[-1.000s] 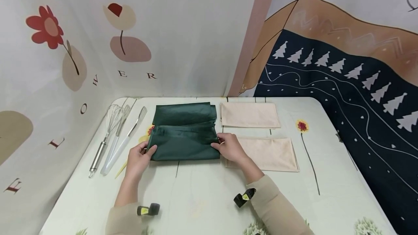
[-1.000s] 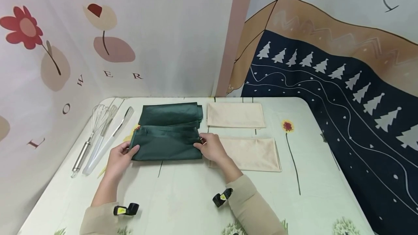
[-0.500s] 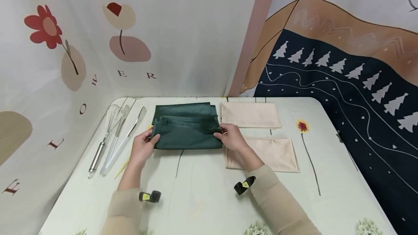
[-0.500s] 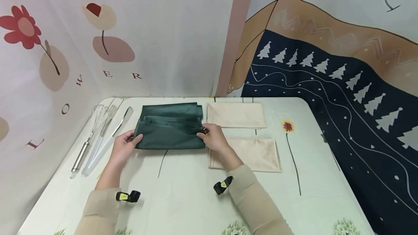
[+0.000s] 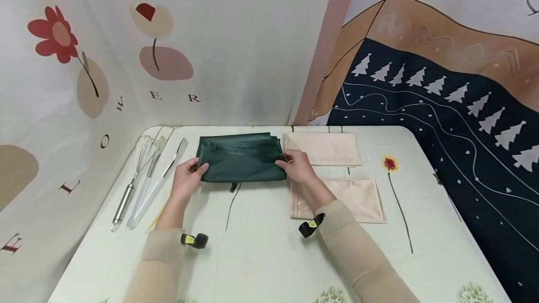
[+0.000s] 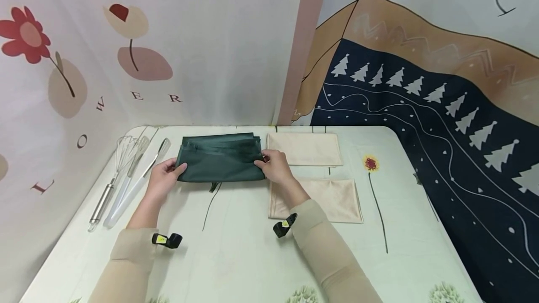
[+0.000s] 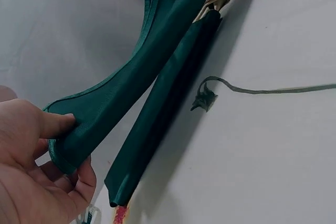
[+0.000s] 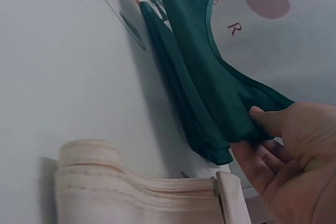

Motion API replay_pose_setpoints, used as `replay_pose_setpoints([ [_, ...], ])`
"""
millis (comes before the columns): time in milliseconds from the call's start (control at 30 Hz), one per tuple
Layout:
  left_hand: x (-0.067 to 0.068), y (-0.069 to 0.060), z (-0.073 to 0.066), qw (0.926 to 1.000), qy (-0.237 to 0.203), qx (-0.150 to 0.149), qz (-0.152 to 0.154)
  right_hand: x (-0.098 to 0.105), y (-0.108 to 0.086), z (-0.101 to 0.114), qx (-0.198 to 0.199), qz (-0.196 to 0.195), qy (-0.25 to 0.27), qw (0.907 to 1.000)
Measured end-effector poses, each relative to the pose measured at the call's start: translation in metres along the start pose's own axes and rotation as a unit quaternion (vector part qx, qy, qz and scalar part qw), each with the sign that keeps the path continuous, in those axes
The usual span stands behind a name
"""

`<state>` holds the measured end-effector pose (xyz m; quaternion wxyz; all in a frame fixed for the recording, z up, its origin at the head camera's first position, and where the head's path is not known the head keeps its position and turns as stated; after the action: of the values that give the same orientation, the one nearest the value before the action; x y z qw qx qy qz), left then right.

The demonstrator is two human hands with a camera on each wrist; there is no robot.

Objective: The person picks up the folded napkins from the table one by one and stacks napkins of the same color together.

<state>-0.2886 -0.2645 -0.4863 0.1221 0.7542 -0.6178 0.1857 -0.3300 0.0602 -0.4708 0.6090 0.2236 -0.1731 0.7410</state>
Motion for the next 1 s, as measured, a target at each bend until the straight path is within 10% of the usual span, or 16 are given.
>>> replay_pose_setpoints([
  [1000, -0.003, 0.06, 0.005, 0.9984, -0.03, 0.032, 0.036, -0.012, 0.058, -0.013, -0.042, 0.013, -0.028, 0.9986],
])
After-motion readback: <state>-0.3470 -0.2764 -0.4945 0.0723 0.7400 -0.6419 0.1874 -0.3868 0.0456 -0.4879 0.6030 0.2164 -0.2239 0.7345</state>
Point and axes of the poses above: each hand's wrist, its own y-axis towards the middle knuckle, its own x-axis out of the back of the hand, z = x × y, the point moved 8 cm from there along y, towards the middle knuckle, and after that the axes turned 6 degrees about -x, right-handed, at the moved point
